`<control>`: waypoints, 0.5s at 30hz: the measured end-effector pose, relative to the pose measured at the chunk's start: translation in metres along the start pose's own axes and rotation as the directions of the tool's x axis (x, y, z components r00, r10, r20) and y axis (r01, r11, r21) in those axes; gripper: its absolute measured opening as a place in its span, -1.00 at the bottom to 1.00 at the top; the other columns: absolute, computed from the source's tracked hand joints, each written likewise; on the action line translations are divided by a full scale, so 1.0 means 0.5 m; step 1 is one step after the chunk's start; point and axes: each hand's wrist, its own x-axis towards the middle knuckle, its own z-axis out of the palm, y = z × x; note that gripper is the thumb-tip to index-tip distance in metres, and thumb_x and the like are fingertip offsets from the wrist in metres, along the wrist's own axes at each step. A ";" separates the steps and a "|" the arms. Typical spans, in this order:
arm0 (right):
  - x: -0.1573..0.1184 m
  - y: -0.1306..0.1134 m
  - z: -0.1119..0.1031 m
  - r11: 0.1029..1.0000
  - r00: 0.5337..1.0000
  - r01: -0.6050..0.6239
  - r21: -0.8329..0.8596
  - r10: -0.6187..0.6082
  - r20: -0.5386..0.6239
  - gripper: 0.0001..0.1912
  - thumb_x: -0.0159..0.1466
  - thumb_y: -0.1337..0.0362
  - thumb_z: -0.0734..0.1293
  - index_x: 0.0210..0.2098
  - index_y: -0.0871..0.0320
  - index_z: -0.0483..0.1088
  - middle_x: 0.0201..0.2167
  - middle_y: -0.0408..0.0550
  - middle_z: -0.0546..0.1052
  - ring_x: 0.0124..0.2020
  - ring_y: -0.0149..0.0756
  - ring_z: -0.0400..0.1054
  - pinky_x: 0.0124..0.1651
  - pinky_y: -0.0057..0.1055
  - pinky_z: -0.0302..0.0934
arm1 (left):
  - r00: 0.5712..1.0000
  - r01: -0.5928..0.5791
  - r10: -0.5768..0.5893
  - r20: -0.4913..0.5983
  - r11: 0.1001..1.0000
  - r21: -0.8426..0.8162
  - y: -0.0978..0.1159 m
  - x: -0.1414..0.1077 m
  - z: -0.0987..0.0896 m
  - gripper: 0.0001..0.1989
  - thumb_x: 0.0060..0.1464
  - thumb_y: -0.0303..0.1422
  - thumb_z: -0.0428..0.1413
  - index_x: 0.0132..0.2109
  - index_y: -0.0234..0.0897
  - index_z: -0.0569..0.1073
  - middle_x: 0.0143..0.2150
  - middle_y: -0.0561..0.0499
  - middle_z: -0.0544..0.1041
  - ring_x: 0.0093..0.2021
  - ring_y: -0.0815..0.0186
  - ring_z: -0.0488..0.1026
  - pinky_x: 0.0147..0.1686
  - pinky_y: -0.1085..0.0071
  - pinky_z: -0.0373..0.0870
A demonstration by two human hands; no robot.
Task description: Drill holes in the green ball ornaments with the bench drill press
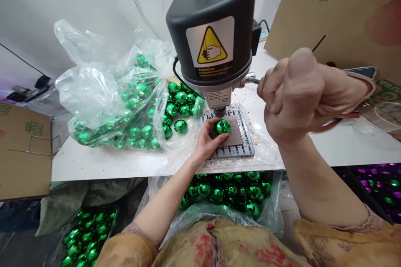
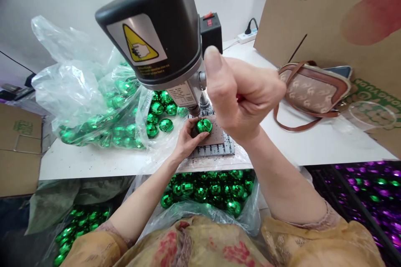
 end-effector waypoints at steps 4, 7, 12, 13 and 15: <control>-0.009 0.018 -0.005 0.998 0.999 0.052 0.046 -0.053 0.004 -0.34 0.36 -0.01 0.26 -0.72 0.14 -0.07 -0.74 -0.19 0.02 -0.70 -0.48 -0.02 -0.58 -0.29 -0.12 | 1.000 -0.008 0.008 0.000 1.000 -0.014 0.002 0.000 0.000 -0.40 0.02 -0.04 0.39 0.09 -0.22 0.39 0.07 -0.14 0.55 0.08 0.13 0.52 0.11 0.19 0.46; -0.013 0.030 -0.003 0.986 0.991 0.132 0.101 -0.130 -0.031 -0.35 0.32 0.09 0.32 -0.72 0.16 -0.08 -0.75 -0.20 0.03 -0.70 -0.49 0.00 -0.59 -0.32 -0.12 | 1.000 -0.018 0.018 0.001 1.000 -0.013 0.003 0.001 0.000 -0.41 0.02 -0.05 0.39 0.08 -0.23 0.40 0.06 -0.14 0.55 0.07 0.13 0.52 0.11 0.18 0.46; -0.022 0.044 -0.005 0.970 0.979 0.201 0.137 -0.196 -0.050 -0.37 0.32 0.23 0.32 -0.74 0.18 -0.09 -0.76 -0.22 0.04 -0.72 -0.51 -0.01 -0.61 -0.36 -0.12 | 1.000 -0.019 0.019 -0.004 1.000 -0.018 -0.001 0.002 0.001 -0.41 0.01 -0.05 0.39 0.08 -0.21 0.41 0.07 -0.12 0.55 0.08 0.13 0.52 0.12 0.17 0.45; -0.025 0.048 -0.007 0.965 0.975 0.220 0.143 -0.215 -0.048 -0.39 0.32 0.26 0.31 -0.74 0.18 -0.08 -0.77 -0.22 0.04 -0.73 -0.52 -0.01 -0.62 -0.37 -0.12 | 1.000 -0.021 0.021 -0.004 1.000 -0.019 -0.001 0.001 0.001 -0.41 0.01 -0.06 0.39 0.08 -0.21 0.41 0.06 -0.12 0.55 0.07 0.13 0.52 0.12 0.18 0.45; -0.030 0.056 -0.013 0.953 0.967 0.257 0.162 -0.254 -0.037 -0.40 0.33 0.30 0.29 -0.75 0.18 -0.07 -0.77 -0.22 0.07 -0.73 -0.52 0.00 -0.64 -0.38 -0.12 | 1.000 -0.019 0.019 -0.005 1.000 -0.020 0.001 0.000 0.001 -0.42 0.01 -0.06 0.39 0.07 -0.20 0.41 0.06 -0.11 0.54 0.08 0.14 0.51 0.12 0.20 0.44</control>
